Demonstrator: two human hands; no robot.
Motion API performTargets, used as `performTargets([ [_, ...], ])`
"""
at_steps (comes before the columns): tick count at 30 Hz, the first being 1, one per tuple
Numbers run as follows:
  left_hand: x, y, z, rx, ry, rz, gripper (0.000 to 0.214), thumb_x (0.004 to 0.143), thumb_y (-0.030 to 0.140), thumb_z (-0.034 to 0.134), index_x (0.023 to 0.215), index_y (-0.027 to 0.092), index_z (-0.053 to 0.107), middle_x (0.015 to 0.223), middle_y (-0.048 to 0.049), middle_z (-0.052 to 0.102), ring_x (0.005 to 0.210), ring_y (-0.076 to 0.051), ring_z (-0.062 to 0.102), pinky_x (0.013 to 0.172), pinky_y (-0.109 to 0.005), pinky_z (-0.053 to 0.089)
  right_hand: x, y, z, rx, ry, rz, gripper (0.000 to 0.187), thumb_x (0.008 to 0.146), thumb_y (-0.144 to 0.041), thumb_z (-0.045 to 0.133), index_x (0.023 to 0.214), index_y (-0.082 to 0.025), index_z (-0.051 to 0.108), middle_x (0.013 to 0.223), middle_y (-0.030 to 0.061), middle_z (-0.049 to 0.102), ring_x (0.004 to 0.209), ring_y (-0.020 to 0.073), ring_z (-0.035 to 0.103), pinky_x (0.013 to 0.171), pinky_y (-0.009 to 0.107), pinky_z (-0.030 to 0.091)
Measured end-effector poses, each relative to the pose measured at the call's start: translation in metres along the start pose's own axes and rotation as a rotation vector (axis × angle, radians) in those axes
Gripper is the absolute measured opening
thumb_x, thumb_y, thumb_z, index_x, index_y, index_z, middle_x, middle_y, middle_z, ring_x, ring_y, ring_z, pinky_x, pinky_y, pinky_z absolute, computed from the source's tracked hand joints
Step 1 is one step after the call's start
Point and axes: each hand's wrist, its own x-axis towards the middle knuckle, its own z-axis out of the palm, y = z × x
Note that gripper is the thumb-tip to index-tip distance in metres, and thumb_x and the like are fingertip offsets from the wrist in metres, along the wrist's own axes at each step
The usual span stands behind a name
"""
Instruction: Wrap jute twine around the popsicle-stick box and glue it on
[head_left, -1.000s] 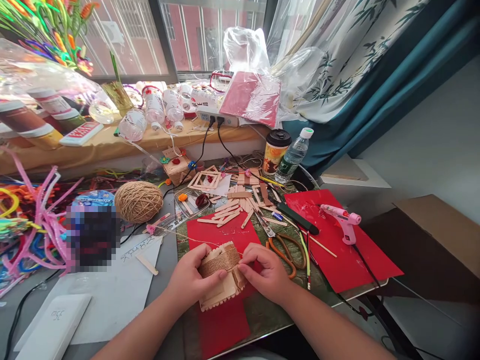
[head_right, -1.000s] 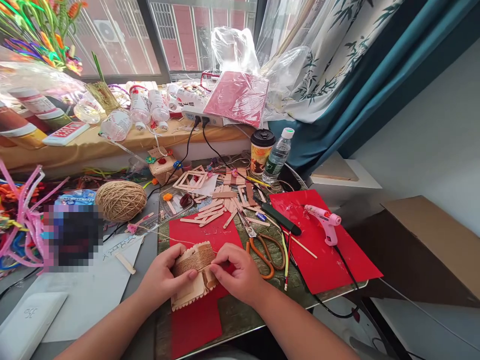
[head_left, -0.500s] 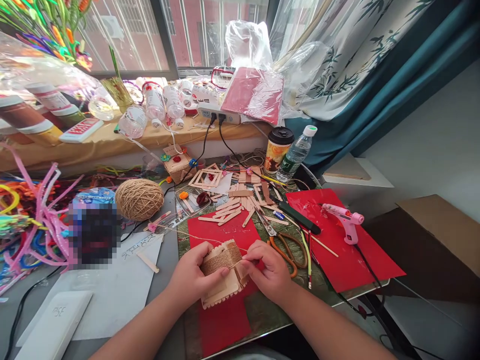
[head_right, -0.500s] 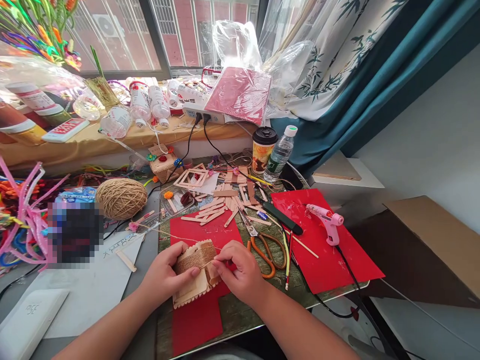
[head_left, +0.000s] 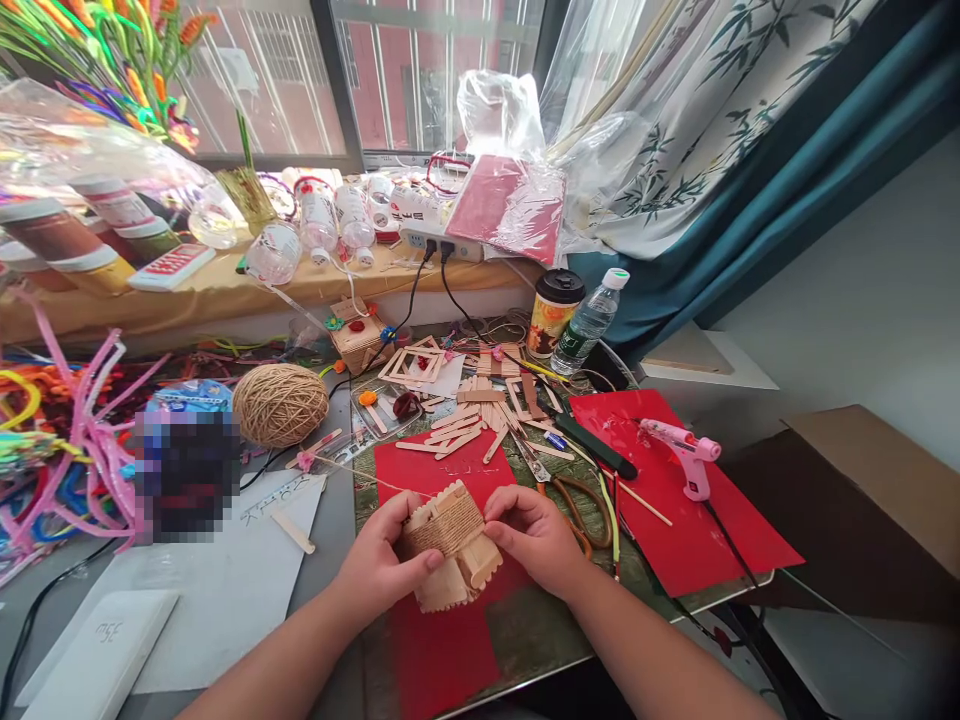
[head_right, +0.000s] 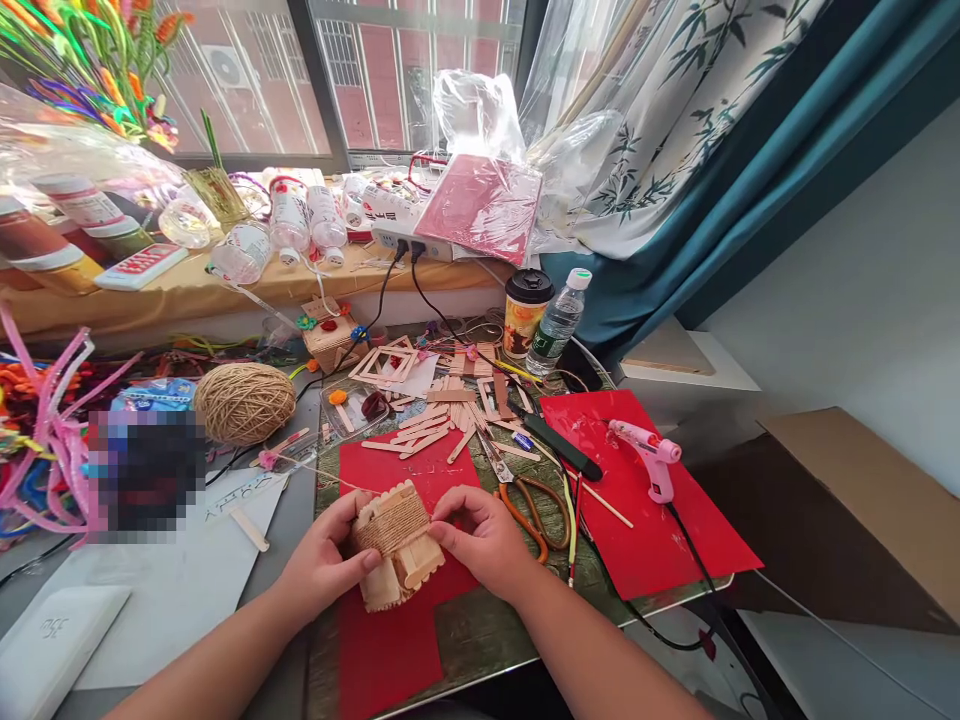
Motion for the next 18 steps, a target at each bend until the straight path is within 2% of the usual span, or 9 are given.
performTargets([
  [2, 0.000, -0.003, 0.000, -0.074, -0.078, 0.007, 0.056, 0.081, 0.071, 0.073, 0.104, 0.021, 0.059, 0.097, -0.0044, 0.062, 0.090, -0.024, 0.059, 0.077, -0.031, 0.048, 0.000, 0.001, -0.001, 0.048, 0.011, 0.076, 0.033, 0.081, -0.048, 0.088, 0.085, -0.021, 0.070, 0.081, 0.0026, 0.070, 0.073, 0.0160, 0.063, 0.068, 0.028, 0.052],
  [5, 0.000, -0.004, 0.001, -0.184, -0.243, 0.016, 0.064, 0.086, 0.070, 0.070, 0.128, 0.023, 0.056, 0.119, -0.0085, 0.062, 0.111, -0.029, 0.060, 0.093, -0.037, 0.050, 0.000, -0.001, -0.002, 0.105, -0.004, 0.096, 0.035, 0.076, -0.048, 0.091, 0.081, -0.020, 0.071, 0.080, 0.0023, 0.071, 0.072, 0.0156, 0.063, 0.069, 0.027, 0.052],
  [7, 0.000, -0.001, 0.001, -0.172, -0.318, 0.027, 0.066, 0.091, 0.067, 0.065, 0.140, 0.025, 0.051, 0.133, -0.0112, 0.058, 0.125, -0.032, 0.056, 0.105, -0.043, 0.046, 0.000, -0.003, -0.002, 0.141, -0.007, 0.103, 0.036, 0.074, -0.049, 0.093, 0.081, -0.021, 0.072, 0.079, 0.0020, 0.071, 0.072, 0.0154, 0.064, 0.069, 0.027, 0.053],
  [11, -0.002, 0.005, -0.004, -0.049, -0.341, 0.012, 0.063, 0.097, 0.061, 0.061, 0.147, 0.027, 0.045, 0.141, -0.0130, 0.054, 0.132, -0.033, 0.051, 0.113, -0.047, 0.041, 0.000, -0.005, 0.001, 0.186, -0.027, 0.114, 0.040, 0.069, -0.049, 0.096, 0.078, -0.021, 0.069, 0.075, 0.0006, 0.069, 0.068, 0.0150, 0.062, 0.066, 0.028, 0.052],
  [14, -0.007, 0.009, -0.009, -0.231, -0.351, -0.034, 0.072, 0.093, 0.063, 0.067, 0.150, 0.029, 0.040, 0.143, -0.0128, 0.053, 0.134, -0.034, 0.052, 0.111, -0.049, 0.043, -0.001, -0.009, 0.007, 0.188, -0.077, 0.095, 0.039, 0.072, -0.048, 0.094, 0.077, -0.021, 0.067, 0.074, 0.0001, 0.067, 0.068, 0.0150, 0.061, 0.067, 0.028, 0.052],
  [18, -0.012, 0.019, -0.013, -0.467, -0.308, -0.014, 0.078, 0.086, 0.065, 0.074, 0.149, 0.028, 0.047, 0.148, -0.0138, 0.050, 0.140, -0.037, 0.048, 0.112, -0.049, 0.044, -0.002, -0.017, 0.016, 0.090, -0.158, 0.083, 0.029, 0.081, -0.041, 0.089, 0.080, -0.020, 0.069, 0.079, 0.0017, 0.069, 0.073, 0.0154, 0.062, 0.071, 0.029, 0.052],
])
